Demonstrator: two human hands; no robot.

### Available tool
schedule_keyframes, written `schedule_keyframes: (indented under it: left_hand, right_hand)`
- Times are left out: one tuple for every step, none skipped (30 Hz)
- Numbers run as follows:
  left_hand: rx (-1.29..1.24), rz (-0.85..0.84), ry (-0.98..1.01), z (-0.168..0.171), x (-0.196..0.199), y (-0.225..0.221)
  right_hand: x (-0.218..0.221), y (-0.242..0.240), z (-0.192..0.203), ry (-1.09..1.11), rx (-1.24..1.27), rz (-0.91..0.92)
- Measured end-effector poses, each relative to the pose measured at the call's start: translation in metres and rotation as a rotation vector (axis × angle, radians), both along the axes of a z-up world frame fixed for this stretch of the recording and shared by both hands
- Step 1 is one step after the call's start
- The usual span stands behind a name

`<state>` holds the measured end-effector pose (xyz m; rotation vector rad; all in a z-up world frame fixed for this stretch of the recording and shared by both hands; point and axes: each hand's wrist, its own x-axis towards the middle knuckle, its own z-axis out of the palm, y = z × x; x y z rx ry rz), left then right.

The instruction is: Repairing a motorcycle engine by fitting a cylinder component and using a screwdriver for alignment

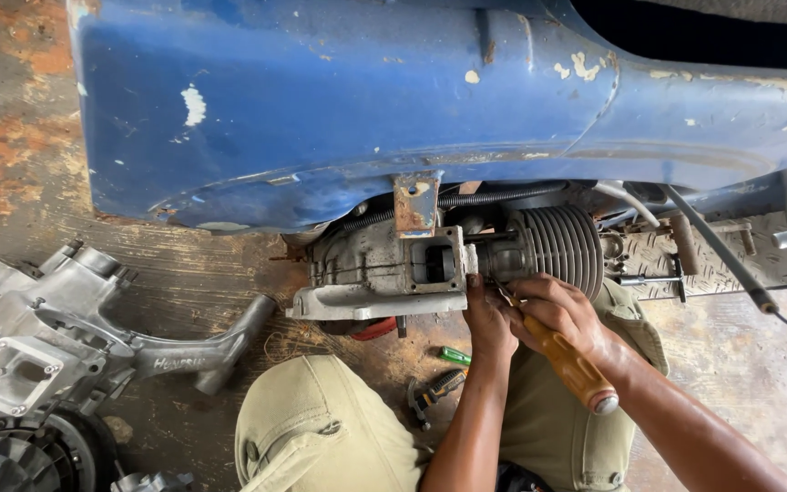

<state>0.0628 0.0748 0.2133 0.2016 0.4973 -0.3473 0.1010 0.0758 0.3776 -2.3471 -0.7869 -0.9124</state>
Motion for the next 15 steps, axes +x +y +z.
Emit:
schedule_keyframes:
  left_hand:
    - [0.001,-0.017,-0.019,-0.001,0.000,0.003]
    - [0.000,-0.033,-0.040,-0.001,0.002,0.005]
    - [-0.002,-0.032,-0.040,-0.003,0.001,0.002]
    - [0.005,-0.051,0.029,-0.006,-0.002,0.001]
    - [0.012,-0.070,0.098,-0.008,-0.004,0.000]
    - [0.012,-0.066,0.097,0.000,0.001,0.004]
    - [0.015,-0.083,0.105,0.007,0.006,0.009]
    - [0.018,-0.101,0.120,0.015,0.007,0.013]
    - [0.018,-0.099,0.126,-0.003,0.002,0.005]
    - [0.011,-0.097,0.139,-0.020,-0.003,-0.003]
    - [0.005,-0.094,0.152,-0.037,-0.009,-0.012]
    - [0.003,-0.097,0.150,-0.043,-0.010,-0.015]
    - [0.000,-0.103,0.156,-0.049,-0.011,-0.019]
    - [-0.001,-0.105,0.165,-0.055,-0.013,-0.020]
    - [0.000,-0.105,0.167,-0.041,-0.010,-0.014]
  right_hand:
    - [-0.001,0.001,-0.002,-0.013,-0.006,-0.006]
    - [0.000,0.001,-0.003,-0.027,-0.013,-0.011]
    - [-0.002,-0.005,-0.011,-0.027,-0.014,-0.010]
    - [-0.005,-0.010,-0.020,-0.058,-0.018,0.013]
    - [-0.008,-0.016,-0.029,-0.088,-0.021,0.036]
    - [-0.005,-0.011,-0.022,-0.089,-0.021,0.040]
    - [-0.003,-0.007,-0.015,-0.085,-0.010,0.016]
    - [-0.003,-0.003,-0.008,-0.073,0.002,-0.009]
    - [-0.002,-0.002,-0.009,-0.068,0.003,-0.007]
    - [-0.003,-0.002,-0.009,-0.058,0.007,-0.005]
    - [-0.004,-0.003,-0.009,-0.048,0.012,-0.002]
    - [-0.003,-0.004,-0.009,-0.050,0.009,-0.005]
    - [-0.002,-0.005,-0.008,-0.041,0.014,0.002]
    - [-0.001,-0.005,-0.009,-0.028,0.022,0.012]
    - [-0.002,-0.005,-0.009,-0.027,0.023,0.012]
